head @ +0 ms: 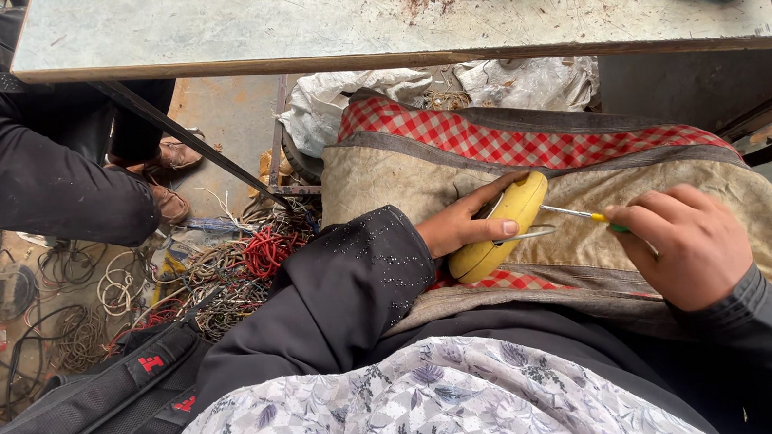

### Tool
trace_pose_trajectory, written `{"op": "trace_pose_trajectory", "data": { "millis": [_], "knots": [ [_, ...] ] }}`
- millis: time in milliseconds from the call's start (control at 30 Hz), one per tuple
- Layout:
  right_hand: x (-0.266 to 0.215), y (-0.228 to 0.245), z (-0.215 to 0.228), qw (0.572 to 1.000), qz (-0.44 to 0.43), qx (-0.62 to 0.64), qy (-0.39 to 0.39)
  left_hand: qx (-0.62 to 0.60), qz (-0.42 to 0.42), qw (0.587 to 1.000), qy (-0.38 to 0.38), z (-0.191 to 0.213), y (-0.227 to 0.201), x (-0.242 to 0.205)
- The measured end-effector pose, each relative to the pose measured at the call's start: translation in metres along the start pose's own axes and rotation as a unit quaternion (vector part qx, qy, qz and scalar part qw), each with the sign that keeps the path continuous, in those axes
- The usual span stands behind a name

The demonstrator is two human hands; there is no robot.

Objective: The person uses a screwdriver to pry open the casing of a yellow circular electrical device. They repeatedly insert the tool into the seam and twist to separate the halves, eventually opening the device to reveal internal components.

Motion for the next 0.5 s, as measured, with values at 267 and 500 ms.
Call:
{"op": "trace_pose_trajectory", "data": {
  "millis": [267,500],
  "knots": [
    [-0.002,-0.009,-0.008,0.998,-0.041,-0.048,0.027,0.002,-0.009,1.0,0.008,-0.001,-0.003,0.004],
    [-0.013,-0.021,-0.017,0.99,-0.091,0.016,0.106,0.018,-0.012,0.999,0.027,-0.005,-0.004,0.002]
  ]
}}
Point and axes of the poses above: each hand's wrist, its own x-axis towards the middle knuckle, its own z-axis out of the back of the hand, y = z × x, the point moved 8 cm from there along x, towards the middle knuckle, and after that the axes turned 9 degrees about -y, right-handed, at the moved point
